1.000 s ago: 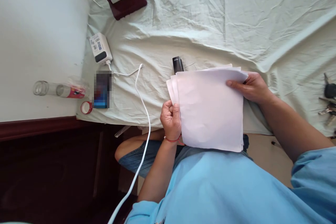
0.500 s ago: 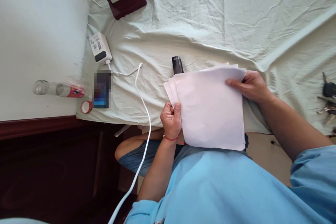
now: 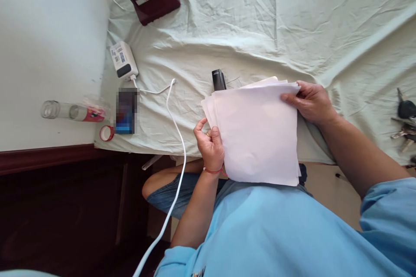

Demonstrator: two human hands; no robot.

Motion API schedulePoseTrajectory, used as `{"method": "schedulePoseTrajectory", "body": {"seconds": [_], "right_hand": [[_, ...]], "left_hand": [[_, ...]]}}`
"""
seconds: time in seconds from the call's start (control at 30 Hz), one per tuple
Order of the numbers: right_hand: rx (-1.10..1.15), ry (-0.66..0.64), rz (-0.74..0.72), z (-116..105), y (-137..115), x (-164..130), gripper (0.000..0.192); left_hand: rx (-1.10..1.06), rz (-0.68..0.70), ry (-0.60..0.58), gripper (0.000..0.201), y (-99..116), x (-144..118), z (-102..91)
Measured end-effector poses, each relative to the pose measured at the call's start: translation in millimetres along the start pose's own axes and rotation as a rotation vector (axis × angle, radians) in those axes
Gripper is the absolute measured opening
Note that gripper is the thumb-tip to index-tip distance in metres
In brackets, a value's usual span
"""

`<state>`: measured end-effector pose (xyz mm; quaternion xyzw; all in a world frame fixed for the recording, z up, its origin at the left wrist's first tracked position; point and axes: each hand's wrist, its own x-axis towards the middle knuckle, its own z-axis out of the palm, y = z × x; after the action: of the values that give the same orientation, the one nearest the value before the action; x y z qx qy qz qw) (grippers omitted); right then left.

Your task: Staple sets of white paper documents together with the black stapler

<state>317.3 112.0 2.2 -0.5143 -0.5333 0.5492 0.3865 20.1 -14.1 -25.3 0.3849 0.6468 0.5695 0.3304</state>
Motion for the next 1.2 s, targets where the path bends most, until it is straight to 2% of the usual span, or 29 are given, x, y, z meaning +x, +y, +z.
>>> {"method": "schedulePoseTrajectory", "body": {"seconds": [0.13,0.33,0.5,0.63,0.77,0.93,1.2], "right_hand": [[-0.013,-0.002,0.004,-0.5,-1.0,-0.8,0.042],[-0.024,0.006,-0.011,0.5,-4.5,-1.4,0.044],[-0.027,0.010,-0.019,1.2,-5.3,-0.8,0.047],[-0.049,0.009,-0.011,1.0,-6.5,-0.9,0.051],[-0.068,0.006,-0.039,0.7,-7.4,-0.9,0.047],[-0.026,0.010,-0.009,1.1,-6.1,-1.8,0.046],[0.012,0.024,0.012,0.4,-3.7,-2.6,0.048]], "left_hand": [[-0.010,0.013,0.009,0.075,2.7,-0.3,0.3],[0.005,0.054,-0.005,0.055,-0.4,0.1,-1.1],[0.116,0.108,0.029,0.049,-5.1,3.1,-2.9],[0.086,0.064,0.008,0.052,-4.2,2.7,-2.7],[0.017,0.031,-0.018,0.054,-1.7,1.3,-1.8],[0.065,0.010,0.009,0.056,-1.9,2.5,-1.8],[0.019,-0.036,0.085,0.062,-1.2,3.3,0.5]]}}
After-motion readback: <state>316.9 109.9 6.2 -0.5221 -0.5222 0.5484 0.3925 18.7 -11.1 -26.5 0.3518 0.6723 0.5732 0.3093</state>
